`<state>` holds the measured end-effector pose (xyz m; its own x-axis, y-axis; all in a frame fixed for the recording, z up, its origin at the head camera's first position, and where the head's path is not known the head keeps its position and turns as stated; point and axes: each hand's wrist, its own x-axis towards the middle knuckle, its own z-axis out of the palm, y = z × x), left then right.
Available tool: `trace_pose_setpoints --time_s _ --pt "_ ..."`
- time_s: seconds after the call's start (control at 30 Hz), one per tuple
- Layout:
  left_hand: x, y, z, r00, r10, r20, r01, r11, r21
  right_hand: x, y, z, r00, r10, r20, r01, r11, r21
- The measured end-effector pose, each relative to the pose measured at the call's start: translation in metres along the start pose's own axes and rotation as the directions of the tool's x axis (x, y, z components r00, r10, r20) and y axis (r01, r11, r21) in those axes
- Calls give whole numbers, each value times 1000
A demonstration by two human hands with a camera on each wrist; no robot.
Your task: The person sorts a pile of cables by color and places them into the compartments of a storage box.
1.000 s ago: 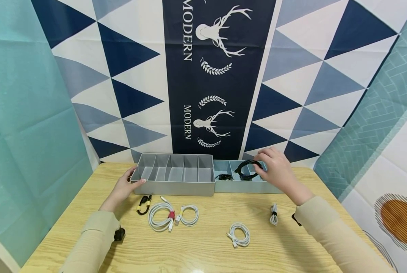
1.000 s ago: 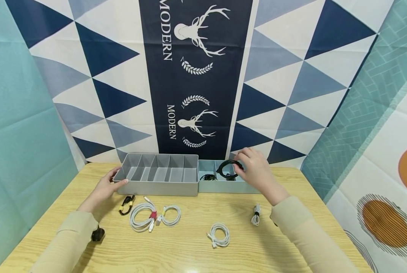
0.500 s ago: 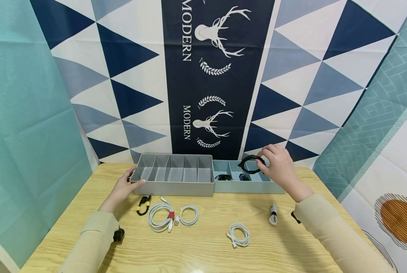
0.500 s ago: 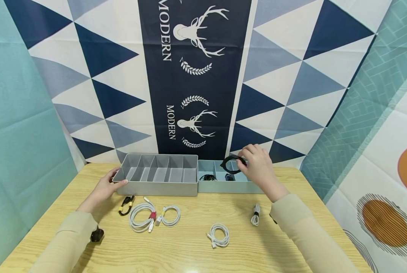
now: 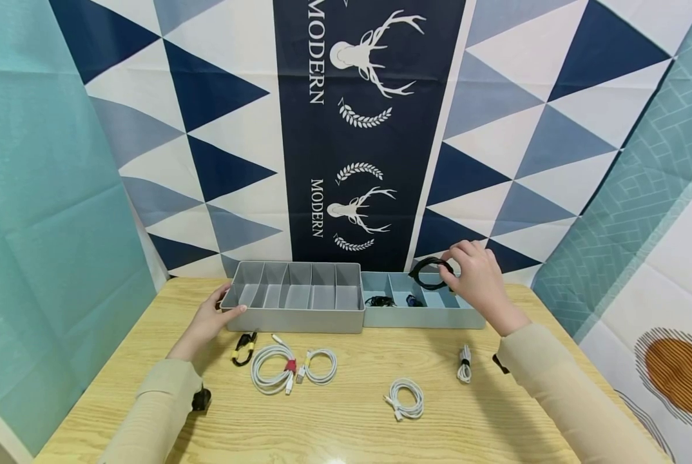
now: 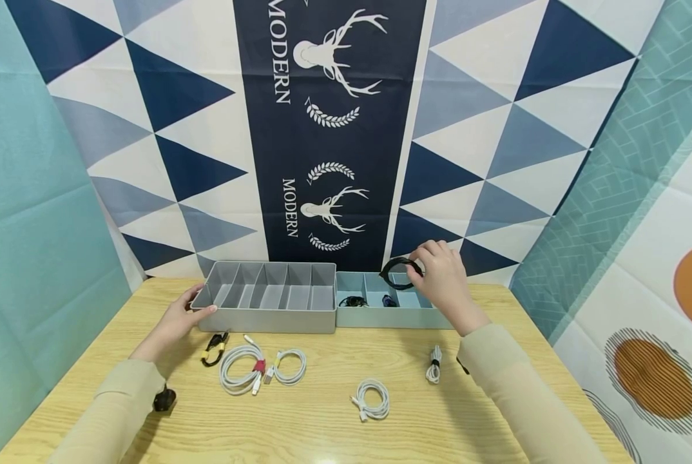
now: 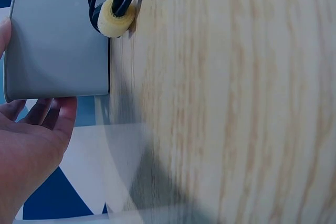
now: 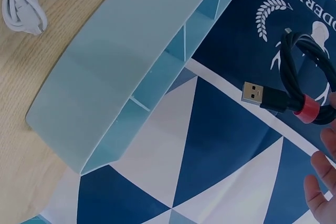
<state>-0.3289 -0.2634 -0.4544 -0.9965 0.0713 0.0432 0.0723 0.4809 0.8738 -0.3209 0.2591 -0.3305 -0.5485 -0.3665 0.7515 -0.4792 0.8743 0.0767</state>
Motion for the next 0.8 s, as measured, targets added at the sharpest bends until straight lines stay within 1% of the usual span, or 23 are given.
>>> trace_pose_setpoints --time_s 0.23,0.5,0.6,0.8 --pt "-1 0 -1 1000 -9 7 10 1000 -15 0 6 5 999 33 8 -33 999 -5" --pt "-1 0 -2 1000 -11 12 11 1000 -6 -3 14 12 995 91 31 -91 996 -15" --pt "-1 0 -2 1000 -17 7 17 1000 -3 -4 17 14 989 134 55 -133 991 -23" --pt "-2 2 -2 1000 -18 6 18 1000 -3 -6 21 19 966 226 126 -222 974 -42"
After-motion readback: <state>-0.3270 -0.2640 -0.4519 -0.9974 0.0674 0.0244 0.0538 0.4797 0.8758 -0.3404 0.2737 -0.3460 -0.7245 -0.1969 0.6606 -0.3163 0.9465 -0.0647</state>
